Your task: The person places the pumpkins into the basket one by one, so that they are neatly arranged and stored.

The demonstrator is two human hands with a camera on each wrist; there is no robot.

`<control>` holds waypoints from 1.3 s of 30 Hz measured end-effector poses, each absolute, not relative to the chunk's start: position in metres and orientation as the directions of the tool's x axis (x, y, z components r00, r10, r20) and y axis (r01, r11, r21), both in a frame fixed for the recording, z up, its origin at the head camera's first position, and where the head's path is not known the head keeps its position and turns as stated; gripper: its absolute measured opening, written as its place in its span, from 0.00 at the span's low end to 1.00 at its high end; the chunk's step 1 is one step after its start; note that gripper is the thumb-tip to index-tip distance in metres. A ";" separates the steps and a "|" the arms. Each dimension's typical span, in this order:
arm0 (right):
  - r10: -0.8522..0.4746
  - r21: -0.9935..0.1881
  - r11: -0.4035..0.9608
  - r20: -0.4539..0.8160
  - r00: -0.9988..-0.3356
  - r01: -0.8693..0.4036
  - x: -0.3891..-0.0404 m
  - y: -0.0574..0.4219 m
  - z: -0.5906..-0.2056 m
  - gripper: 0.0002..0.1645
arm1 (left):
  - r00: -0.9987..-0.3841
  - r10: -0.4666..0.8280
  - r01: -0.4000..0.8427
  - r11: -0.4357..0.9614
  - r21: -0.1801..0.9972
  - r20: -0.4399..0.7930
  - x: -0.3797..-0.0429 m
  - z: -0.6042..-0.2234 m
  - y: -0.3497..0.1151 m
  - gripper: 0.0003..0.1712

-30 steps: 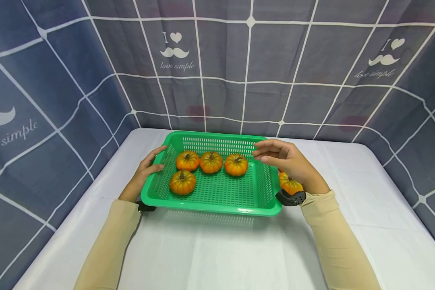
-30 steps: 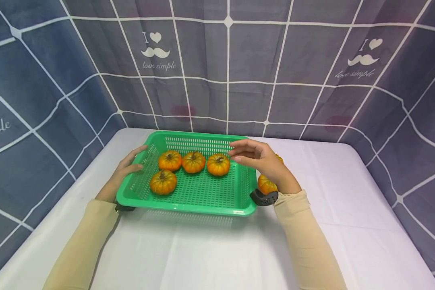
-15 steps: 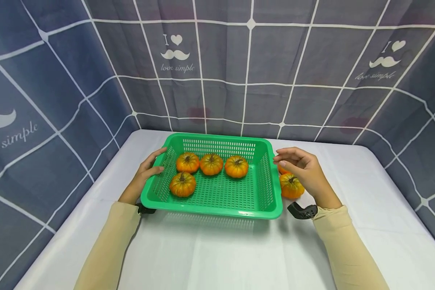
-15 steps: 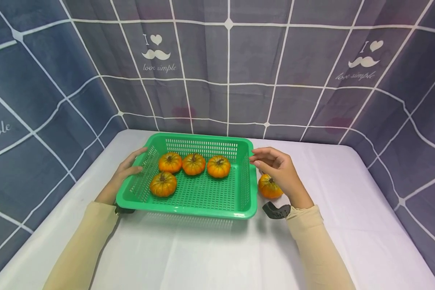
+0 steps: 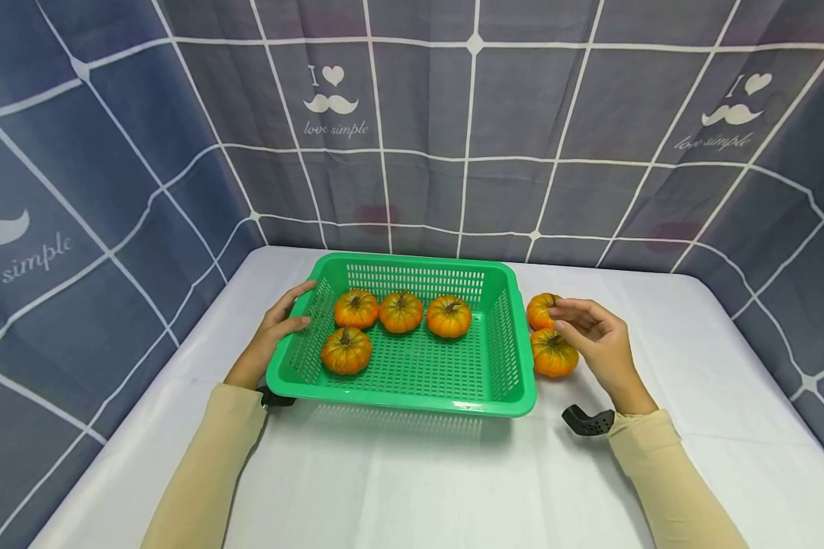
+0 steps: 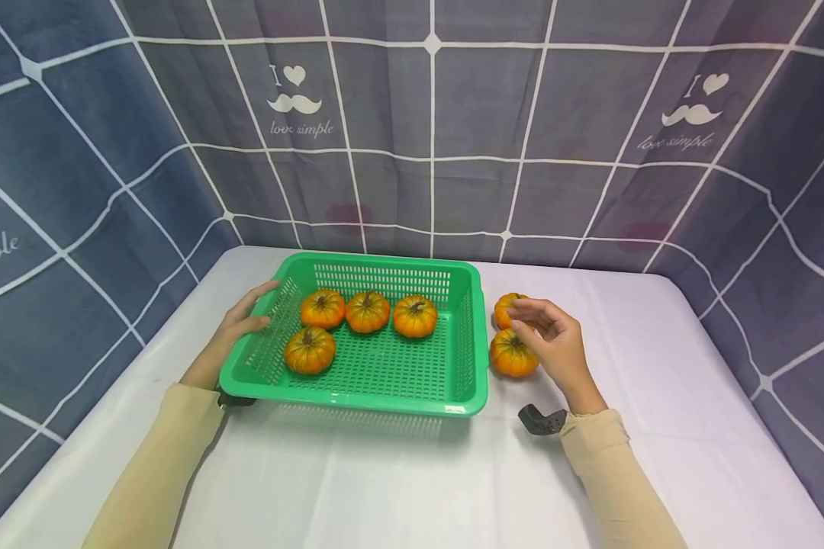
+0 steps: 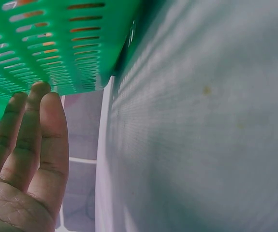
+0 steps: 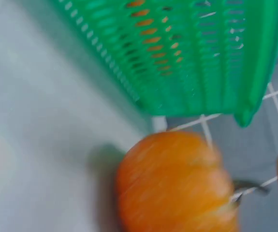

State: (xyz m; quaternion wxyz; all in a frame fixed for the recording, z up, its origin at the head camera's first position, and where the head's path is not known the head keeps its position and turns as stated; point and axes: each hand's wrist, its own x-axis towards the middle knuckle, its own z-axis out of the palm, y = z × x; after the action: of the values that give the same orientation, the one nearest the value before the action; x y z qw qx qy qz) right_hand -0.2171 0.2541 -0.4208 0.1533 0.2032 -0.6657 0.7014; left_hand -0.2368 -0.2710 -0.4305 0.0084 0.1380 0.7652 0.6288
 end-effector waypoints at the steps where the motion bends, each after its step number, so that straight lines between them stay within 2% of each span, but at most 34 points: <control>1: -0.043 -0.871 -0.060 0.491 -0.870 -0.488 -0.217 0.256 -0.423 0.18 | -0.962 0.222 0.197 0.166 0.966 0.158 -0.236 -0.430 -0.271 0.39; 9: 0.000 -0.878 0.002 0.478 -0.878 -0.478 -0.219 0.271 -0.440 0.20 | -0.962 0.211 0.213 0.199 0.956 0.171 -0.236 -0.428 -0.270 0.40; 17: -0.015 -0.908 0.038 0.416 -0.909 -0.417 -0.220 0.286 -0.450 0.22 | -0.966 0.205 0.203 0.229 0.952 0.156 -0.235 -0.427 -0.271 0.40; 23: -0.073 -0.948 0.075 0.303 -0.950 -0.308 -0.220 0.297 -0.459 0.23 | -0.968 0.210 0.181 0.194 0.964 0.140 -0.236 -0.427 -0.271 0.39; 30: -0.145 -0.964 0.107 0.228 -0.963 -0.245 -0.218 0.305 -0.468 0.24 | -0.964 0.220 0.197 0.195 0.961 0.153 -0.237 -0.429 -0.270 0.39; 39: -0.254 -0.962 0.213 0.116 -0.960 -0.173 -0.221 0.309 -0.471 0.37 | -0.964 0.208 0.210 0.225 0.951 0.163 -0.236 -0.430 -0.274 0.40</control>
State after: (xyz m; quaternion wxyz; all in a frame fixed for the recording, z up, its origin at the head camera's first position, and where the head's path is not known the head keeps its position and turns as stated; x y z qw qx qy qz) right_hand -0.2214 0.3093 -0.4709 -0.0331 0.1370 -0.7780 0.6122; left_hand -0.2362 -0.2737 -0.4296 -0.0007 0.1335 0.7826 0.6080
